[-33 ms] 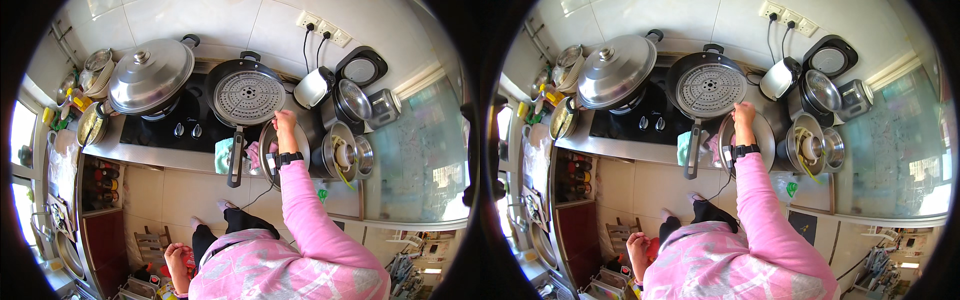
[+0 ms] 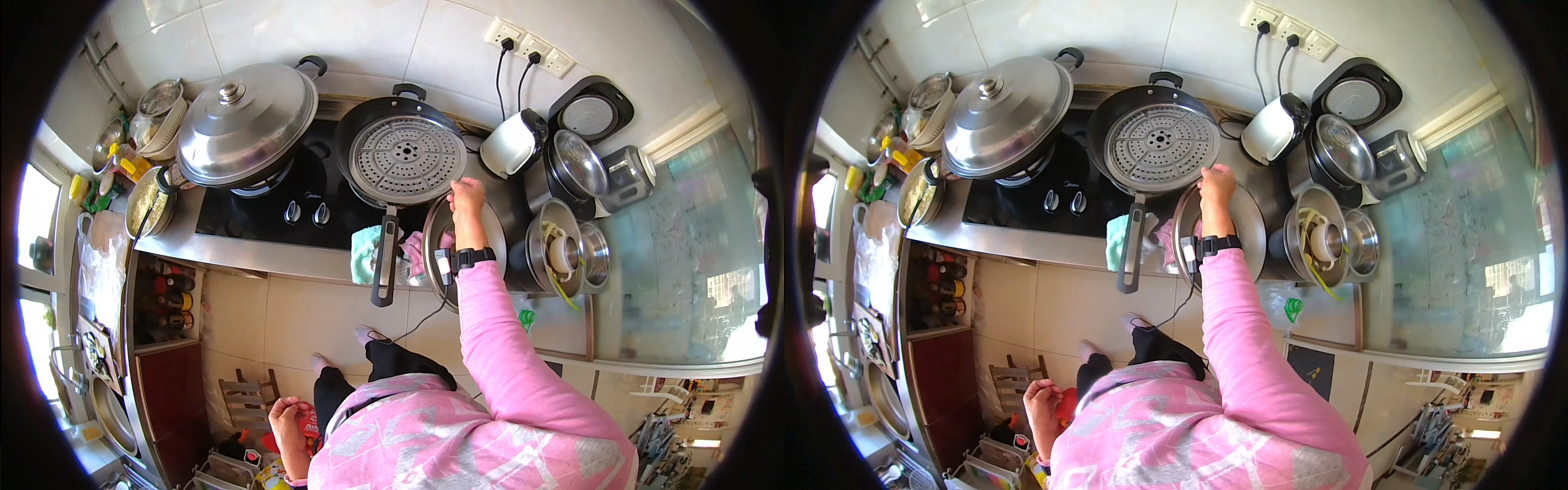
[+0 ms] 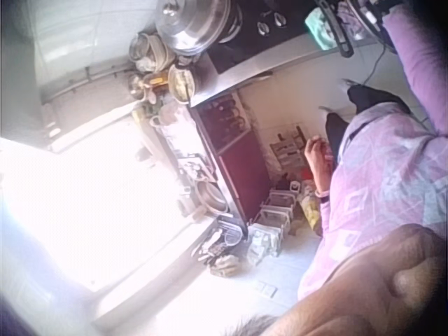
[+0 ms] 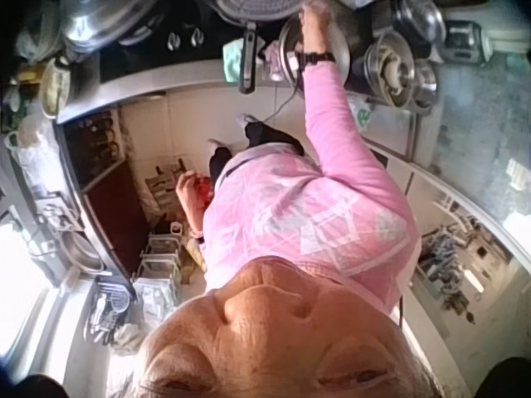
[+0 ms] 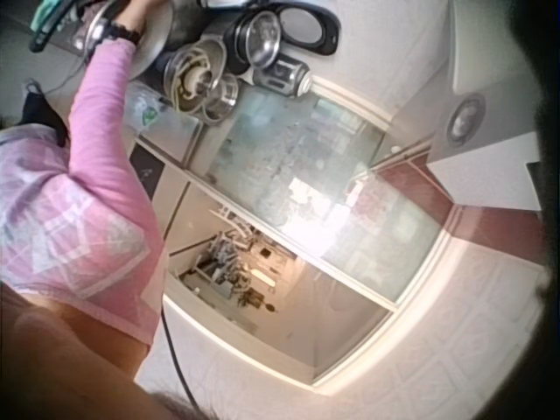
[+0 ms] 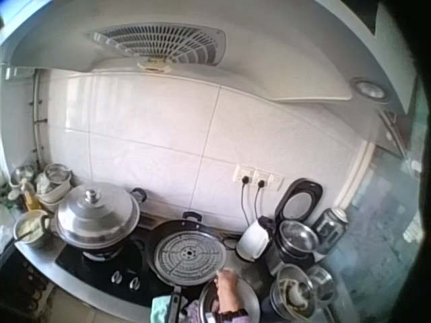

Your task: The person washes a metal steamer insert in the sink, then moves to a cutting board to chop eggplant slices into smaller pieces using a cleaver. They also handle a bowl of peanuts and a seasoning packet, sprinkling seasoning over the eggplant.

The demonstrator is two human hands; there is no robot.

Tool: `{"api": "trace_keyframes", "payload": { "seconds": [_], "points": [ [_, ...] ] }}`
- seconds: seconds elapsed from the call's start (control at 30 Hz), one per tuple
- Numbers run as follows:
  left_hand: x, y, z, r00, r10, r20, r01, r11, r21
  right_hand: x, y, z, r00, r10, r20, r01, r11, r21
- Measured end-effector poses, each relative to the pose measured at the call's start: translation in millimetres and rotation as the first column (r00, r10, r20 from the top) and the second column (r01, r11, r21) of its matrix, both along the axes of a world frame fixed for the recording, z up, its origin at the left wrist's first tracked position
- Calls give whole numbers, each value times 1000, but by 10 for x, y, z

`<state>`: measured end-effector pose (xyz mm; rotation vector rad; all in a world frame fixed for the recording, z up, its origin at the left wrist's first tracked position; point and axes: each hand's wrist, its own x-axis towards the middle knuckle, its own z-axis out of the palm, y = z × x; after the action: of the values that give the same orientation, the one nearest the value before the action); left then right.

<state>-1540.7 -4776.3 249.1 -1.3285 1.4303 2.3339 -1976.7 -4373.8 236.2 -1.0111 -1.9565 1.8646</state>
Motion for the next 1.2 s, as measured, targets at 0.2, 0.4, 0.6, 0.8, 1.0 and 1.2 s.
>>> {"api": "trace_keyframes", "payload": {
  "seconds": [0.2, 0.4, 0.6, 0.8, 1.0, 1.2],
  "points": [
    [19, 53, -23, 1000, 27, 12, -26, 1000, -8, -252, 203, -237, 996, -36, -85, 41, 997, 60],
    [-30, 113, -20, 1000, 21, 19, -21, 1000, -13, -278, 213, -166, 990, -87, -108, 88, 996, 1],
    [-81, 148, -46, 1000, 29, 7, -29, 1000, 0, -276, 179, 130, 992, -108, 61, 112, 991, -78],
    [-26, 151, -76, 998, 52, 30, -53, 998, 20, -286, 334, 155, 993, -23, 118, 40, 990, -139],
    [-5, 184, -75, 998, 62, 20, -62, 998, 4, -429, 239, 86, 958, 283, -52, -213, 819, 532],
    [-6, 174, -81, 997, 71, 3, -71, 997, 14, -820, -355, 72, 750, 573, 331, -647, 531, 548]
  ]
}}
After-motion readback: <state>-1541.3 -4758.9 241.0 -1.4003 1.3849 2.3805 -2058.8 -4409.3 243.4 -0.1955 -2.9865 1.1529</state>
